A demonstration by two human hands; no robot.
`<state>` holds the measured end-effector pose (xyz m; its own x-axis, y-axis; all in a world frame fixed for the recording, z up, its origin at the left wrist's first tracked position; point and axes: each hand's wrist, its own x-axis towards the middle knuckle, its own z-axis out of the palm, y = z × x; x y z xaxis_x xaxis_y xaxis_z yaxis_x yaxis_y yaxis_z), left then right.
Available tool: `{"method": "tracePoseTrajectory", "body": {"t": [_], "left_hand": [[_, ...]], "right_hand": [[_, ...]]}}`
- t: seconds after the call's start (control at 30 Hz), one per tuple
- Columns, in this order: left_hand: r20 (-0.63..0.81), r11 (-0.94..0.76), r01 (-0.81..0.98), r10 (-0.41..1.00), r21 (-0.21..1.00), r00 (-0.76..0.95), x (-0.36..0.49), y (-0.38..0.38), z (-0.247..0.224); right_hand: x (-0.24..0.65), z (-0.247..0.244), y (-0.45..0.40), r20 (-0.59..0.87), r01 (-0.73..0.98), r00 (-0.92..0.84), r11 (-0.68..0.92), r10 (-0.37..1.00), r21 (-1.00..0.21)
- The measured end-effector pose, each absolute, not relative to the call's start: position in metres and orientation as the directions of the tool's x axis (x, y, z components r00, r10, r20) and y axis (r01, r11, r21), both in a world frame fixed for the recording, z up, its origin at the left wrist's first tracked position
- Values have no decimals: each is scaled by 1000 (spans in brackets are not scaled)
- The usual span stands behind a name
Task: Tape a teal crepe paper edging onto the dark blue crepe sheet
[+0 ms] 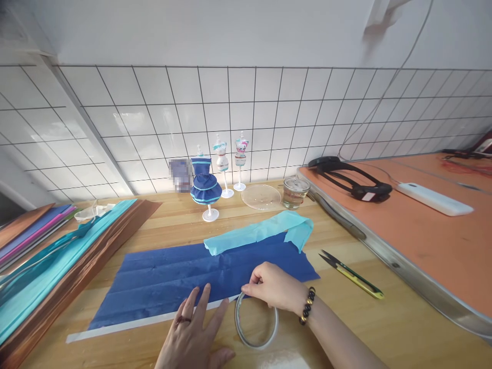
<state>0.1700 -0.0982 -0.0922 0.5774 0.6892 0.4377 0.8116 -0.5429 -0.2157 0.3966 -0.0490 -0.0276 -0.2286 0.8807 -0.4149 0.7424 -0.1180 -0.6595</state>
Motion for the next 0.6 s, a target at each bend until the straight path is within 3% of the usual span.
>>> {"method": "tracePoseTrajectory", "body": {"t": [0.33, 0.6], "left_hand": [[447, -606, 752, 615, -259, 649, 176, -93, -80], [424, -643, 732, 612, -225, 668, 186, -93, -87]], "right_hand": [[409, -31, -46, -452, 683, -279, -156, 847, -713], [412, -34, -44, -459, 656, -267, -189, 847, -731]]}}
